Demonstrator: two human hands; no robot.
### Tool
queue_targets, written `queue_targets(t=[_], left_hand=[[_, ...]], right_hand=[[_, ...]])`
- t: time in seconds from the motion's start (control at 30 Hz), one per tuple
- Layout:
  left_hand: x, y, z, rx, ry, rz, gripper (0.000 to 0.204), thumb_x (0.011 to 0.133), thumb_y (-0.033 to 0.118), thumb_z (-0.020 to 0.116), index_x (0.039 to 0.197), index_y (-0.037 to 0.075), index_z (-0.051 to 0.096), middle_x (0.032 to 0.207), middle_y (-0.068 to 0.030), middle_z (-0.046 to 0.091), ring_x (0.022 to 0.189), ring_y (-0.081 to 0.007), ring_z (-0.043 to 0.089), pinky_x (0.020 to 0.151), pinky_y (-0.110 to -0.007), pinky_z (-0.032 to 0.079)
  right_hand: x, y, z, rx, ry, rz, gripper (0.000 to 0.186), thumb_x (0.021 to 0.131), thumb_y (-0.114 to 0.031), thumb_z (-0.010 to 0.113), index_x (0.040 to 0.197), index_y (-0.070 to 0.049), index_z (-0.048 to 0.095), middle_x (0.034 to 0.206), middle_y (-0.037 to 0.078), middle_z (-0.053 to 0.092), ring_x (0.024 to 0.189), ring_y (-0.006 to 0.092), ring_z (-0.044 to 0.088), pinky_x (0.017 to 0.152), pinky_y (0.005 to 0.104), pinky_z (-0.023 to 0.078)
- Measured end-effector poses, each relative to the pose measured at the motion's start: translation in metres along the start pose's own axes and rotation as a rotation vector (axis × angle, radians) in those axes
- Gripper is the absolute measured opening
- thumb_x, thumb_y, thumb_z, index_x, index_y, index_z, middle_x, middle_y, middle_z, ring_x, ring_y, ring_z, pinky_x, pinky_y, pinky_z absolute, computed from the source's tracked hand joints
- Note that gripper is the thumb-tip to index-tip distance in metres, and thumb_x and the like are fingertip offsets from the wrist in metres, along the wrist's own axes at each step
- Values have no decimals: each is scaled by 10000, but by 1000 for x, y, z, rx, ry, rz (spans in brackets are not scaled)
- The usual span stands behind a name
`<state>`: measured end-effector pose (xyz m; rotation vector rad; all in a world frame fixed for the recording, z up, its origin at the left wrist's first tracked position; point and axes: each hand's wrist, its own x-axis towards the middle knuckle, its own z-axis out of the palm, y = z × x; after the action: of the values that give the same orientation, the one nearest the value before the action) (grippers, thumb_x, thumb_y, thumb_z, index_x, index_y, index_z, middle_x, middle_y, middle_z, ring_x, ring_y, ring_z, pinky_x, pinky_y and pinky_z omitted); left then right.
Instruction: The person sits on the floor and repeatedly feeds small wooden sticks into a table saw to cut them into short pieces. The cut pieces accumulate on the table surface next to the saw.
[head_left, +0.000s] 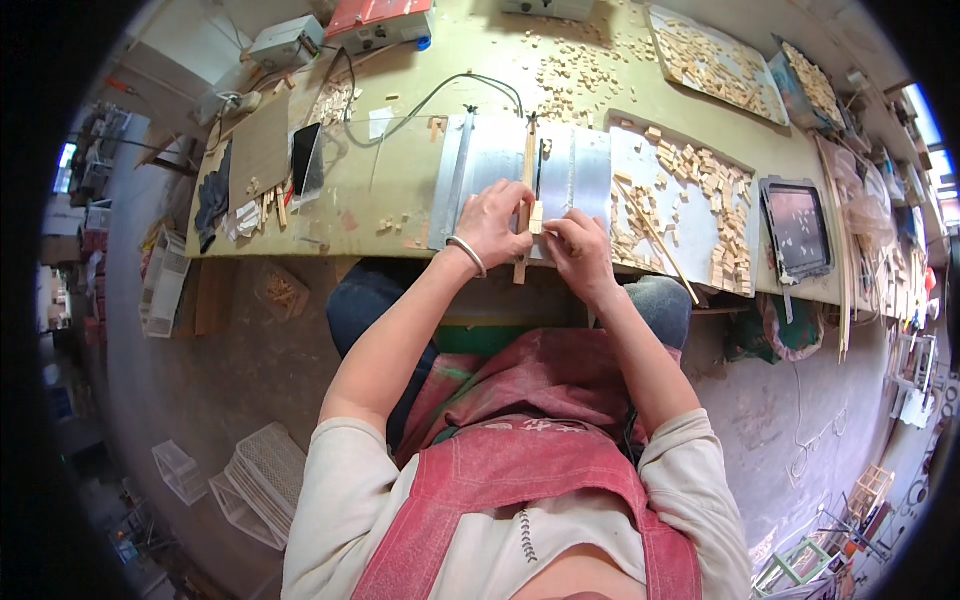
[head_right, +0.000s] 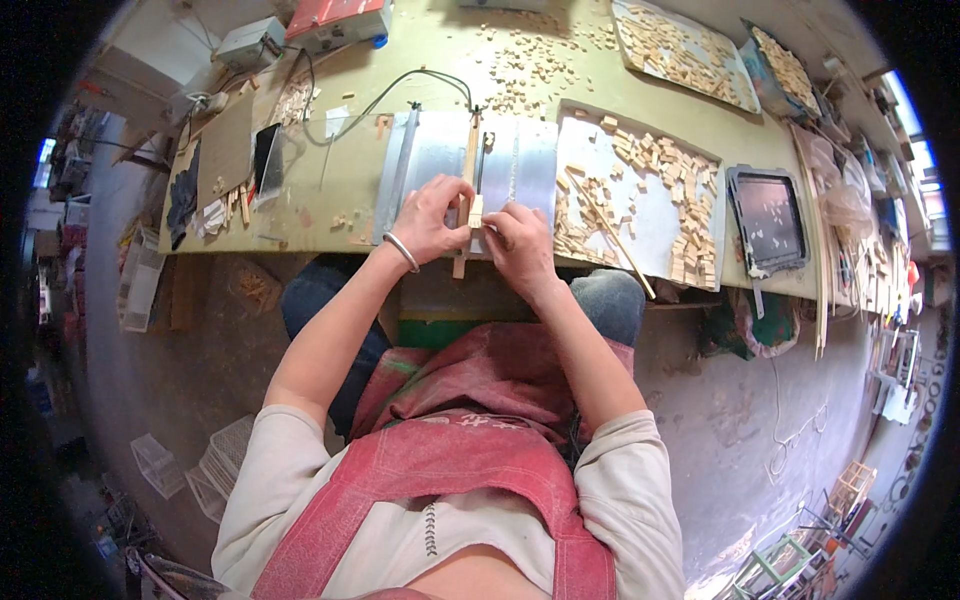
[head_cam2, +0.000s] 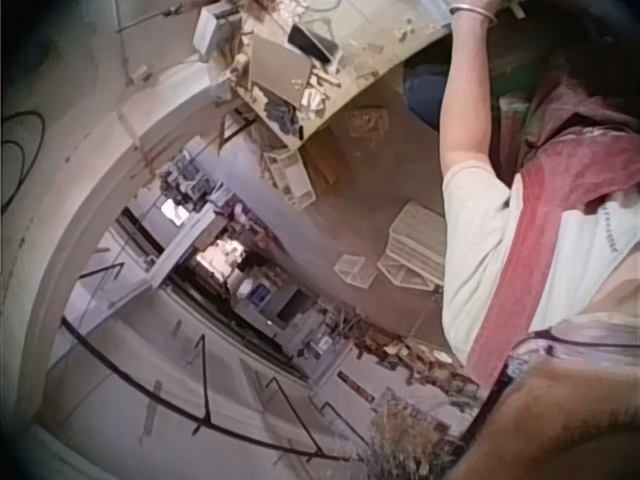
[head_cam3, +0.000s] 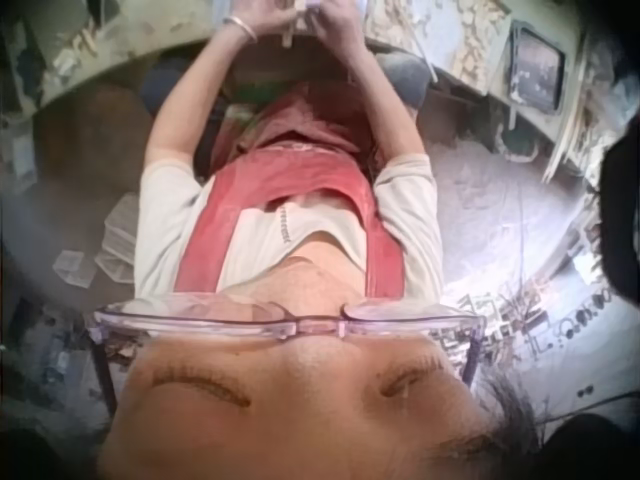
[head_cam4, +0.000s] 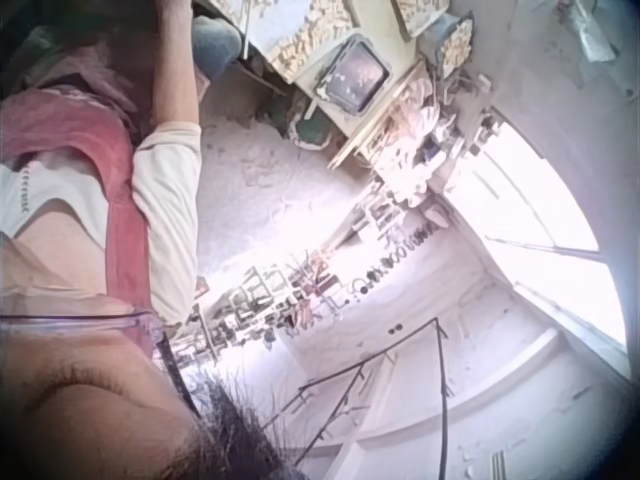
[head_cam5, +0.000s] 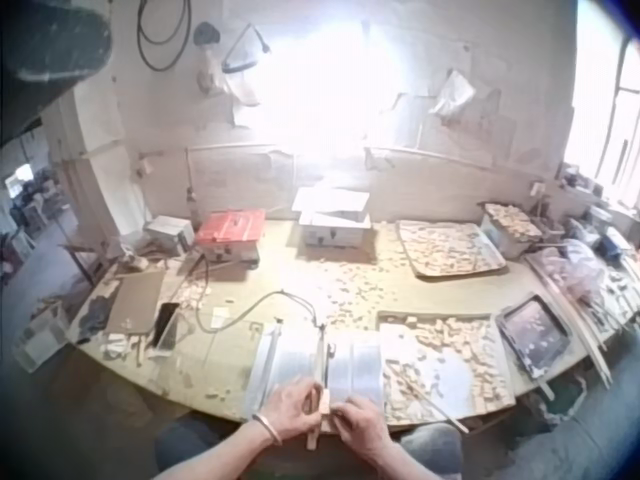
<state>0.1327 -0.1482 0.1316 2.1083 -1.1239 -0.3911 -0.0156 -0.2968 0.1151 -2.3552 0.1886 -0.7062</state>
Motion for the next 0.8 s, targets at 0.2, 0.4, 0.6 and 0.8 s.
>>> queue_targets(t=[0.2,0.4,0.6,0.8], left_hand=[[2,5,-2,-3,12,-5,388,760,213,785,1118,127,663,1062,-90,670,1058,-334,676,907,-481,502],[15,-2,1,-31,35,-7,389,742,191,796,1097,107,660,1047,-113,687,1007,-342,699,876,-486,544],[24,-7,0,-28,48,-1,404,733,196,805,1103,102,673,1056,-124,695,971,-347,712,860,-482,569],[35,-9,-1,-42,58,-15,409,735,199,801,1113,102,681,1053,-117,697,956,-337,715,855,-470,571]], right_hand=[[3,9,2,-45,-16,-91,78,862,-62,795,901,-109,746,854,55,664,843,289,672,781,421,468],[15,13,1,-67,-52,-69,50,872,-72,788,885,-105,754,858,61,677,855,297,679,790,427,467],[24,15,2,-62,-63,-28,31,876,-82,789,874,-90,758,843,68,676,857,303,679,795,428,467],[32,22,5,-48,-63,3,23,879,-91,787,890,-87,767,865,70,694,884,299,694,799,429,465]])
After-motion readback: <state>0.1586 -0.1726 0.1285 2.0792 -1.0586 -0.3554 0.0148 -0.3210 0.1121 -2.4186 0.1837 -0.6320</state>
